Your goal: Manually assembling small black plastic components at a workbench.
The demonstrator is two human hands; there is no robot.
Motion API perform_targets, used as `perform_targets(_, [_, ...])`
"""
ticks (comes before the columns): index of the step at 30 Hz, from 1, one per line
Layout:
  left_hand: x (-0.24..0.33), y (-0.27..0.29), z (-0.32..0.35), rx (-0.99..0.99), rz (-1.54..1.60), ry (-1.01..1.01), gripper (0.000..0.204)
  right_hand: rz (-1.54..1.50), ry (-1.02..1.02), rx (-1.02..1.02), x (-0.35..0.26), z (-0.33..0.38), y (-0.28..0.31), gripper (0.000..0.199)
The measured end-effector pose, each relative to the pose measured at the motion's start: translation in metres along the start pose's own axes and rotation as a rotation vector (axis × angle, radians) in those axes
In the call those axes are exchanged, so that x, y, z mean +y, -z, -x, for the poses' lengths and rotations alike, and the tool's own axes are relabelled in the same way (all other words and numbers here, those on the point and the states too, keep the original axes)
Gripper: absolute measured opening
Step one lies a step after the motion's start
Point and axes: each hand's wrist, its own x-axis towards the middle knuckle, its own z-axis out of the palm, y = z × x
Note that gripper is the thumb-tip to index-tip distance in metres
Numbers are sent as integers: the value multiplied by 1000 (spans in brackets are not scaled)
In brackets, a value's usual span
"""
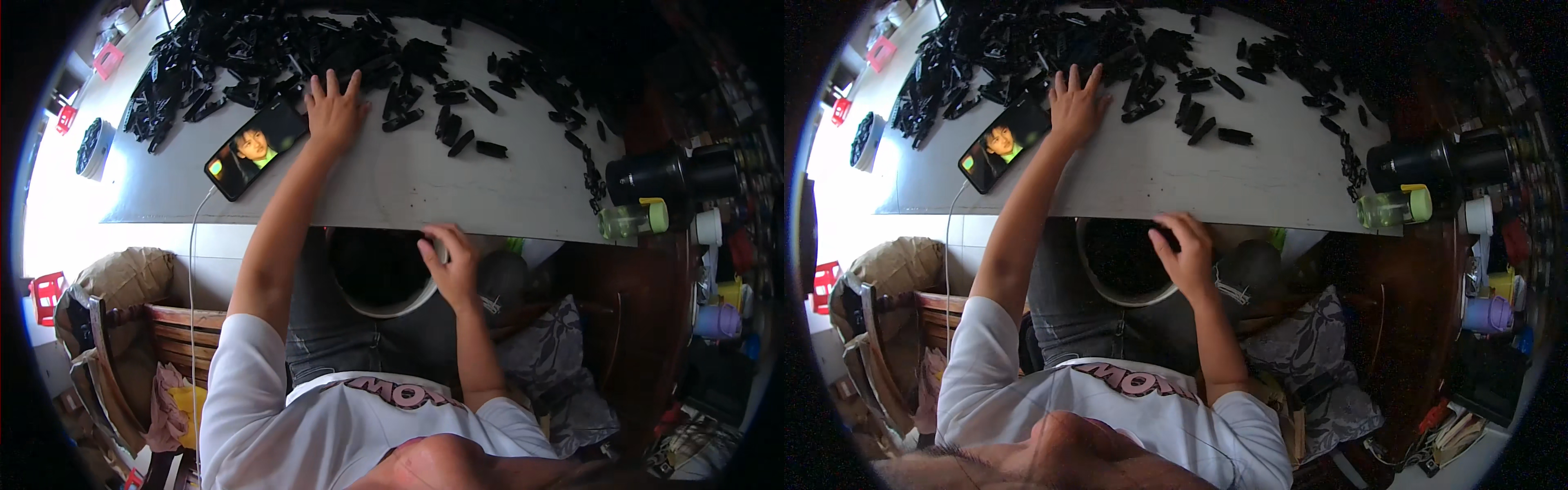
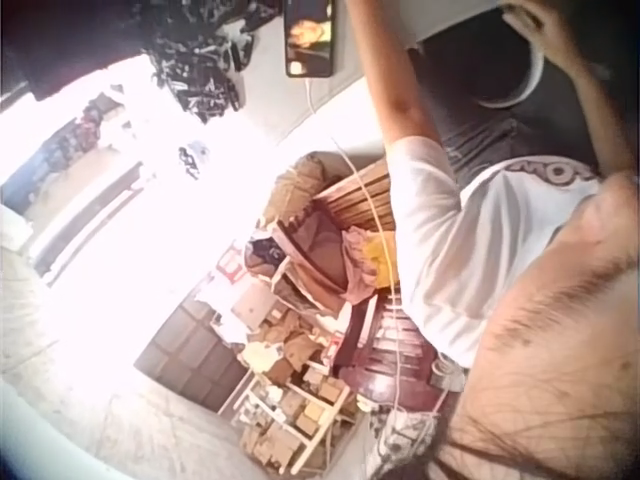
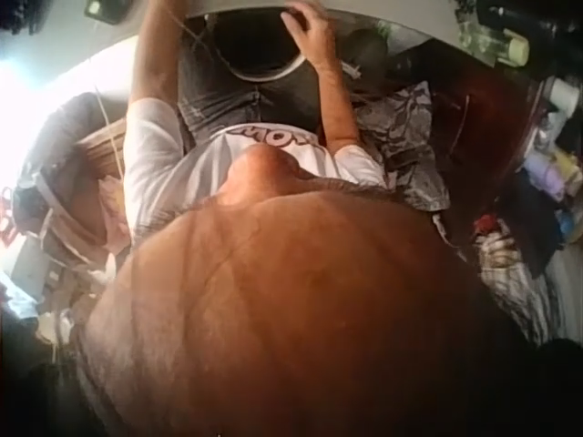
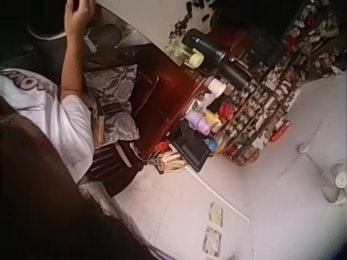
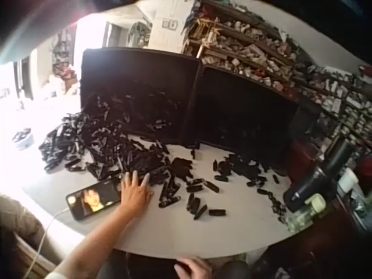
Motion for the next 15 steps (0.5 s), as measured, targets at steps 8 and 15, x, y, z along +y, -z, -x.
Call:
perform_targets(8, [36,22,53,-63,214,-257,58,504,164,260,53,-96,22,26])
perform_targets(15, [35,40,62,179,505,-330,47,675,210,261,78,-103,15,35])
